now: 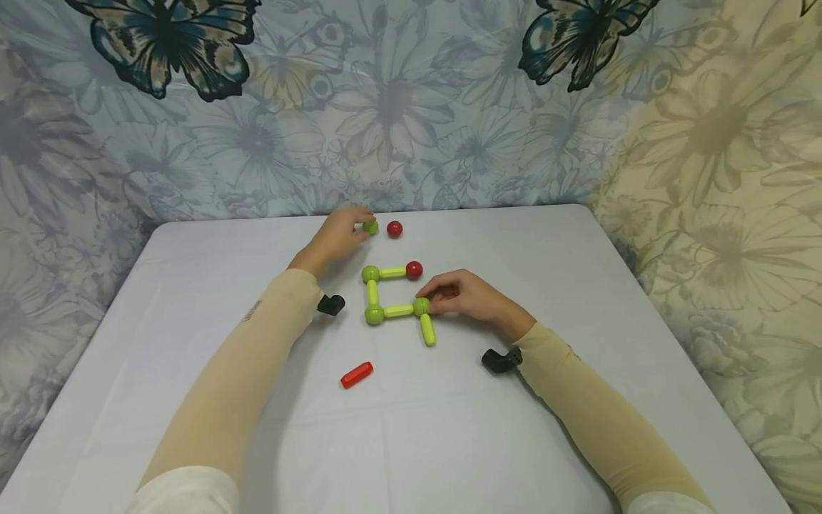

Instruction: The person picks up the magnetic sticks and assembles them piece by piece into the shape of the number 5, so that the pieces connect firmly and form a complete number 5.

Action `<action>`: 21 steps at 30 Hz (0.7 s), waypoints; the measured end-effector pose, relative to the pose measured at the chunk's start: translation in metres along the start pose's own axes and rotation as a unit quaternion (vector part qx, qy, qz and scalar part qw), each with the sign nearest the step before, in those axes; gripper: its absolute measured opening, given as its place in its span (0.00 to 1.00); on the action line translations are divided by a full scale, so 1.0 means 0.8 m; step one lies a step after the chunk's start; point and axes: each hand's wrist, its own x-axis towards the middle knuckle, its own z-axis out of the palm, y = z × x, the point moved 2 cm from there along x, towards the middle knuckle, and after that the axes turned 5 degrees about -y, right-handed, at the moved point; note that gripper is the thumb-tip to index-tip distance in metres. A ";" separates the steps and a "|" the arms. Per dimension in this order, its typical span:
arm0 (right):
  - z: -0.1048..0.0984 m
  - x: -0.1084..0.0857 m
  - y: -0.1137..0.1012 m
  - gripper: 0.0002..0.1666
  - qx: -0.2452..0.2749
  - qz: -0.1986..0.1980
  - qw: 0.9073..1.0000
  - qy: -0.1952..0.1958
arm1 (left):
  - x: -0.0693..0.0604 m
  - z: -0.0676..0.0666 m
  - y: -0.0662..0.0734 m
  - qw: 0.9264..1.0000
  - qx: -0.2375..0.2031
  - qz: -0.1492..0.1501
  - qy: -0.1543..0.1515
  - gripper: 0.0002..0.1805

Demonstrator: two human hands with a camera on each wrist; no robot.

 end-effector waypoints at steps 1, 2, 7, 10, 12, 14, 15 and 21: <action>0.000 0.000 0.000 0.18 0.000 0.001 1.000 0.000 | 0.001 0.001 0.000 1.000 0.010 0.001 -0.005 0.23; 0.001 0.000 0.000 0.18 0.000 0.002 1.000 0.001 | 0.002 0.003 0.000 1.000 0.018 0.000 -0.011 0.23; 0.001 0.000 0.000 0.17 -0.005 0.005 1.000 0.005 | 0.002 0.008 0.000 0.999 0.031 -0.012 -0.010 0.25; 0.000 0.001 0.000 0.17 -0.011 0.006 1.000 0.006 | -0.001 0.008 -0.001 0.999 0.029 -0.016 -0.005 0.26; 0.000 0.001 0.002 0.17 -0.014 0.006 1.000 0.006 | -0.003 0.009 -0.001 0.999 0.028 -0.018 -0.005 0.26; -0.001 0.001 0.003 0.17 -0.014 0.006 1.000 0.005 | -0.005 0.009 -0.002 0.999 0.027 -0.023 -0.004 0.25; -0.001 0.001 0.004 0.17 -0.015 0.006 1.000 0.005 | -0.005 0.009 -0.002 0.999 0.026 -0.027 -0.004 0.25; 0.000 0.002 0.004 0.17 -0.011 0.005 1.000 0.004 | -0.009 0.011 -0.005 0.999 0.012 -0.043 -0.003 0.21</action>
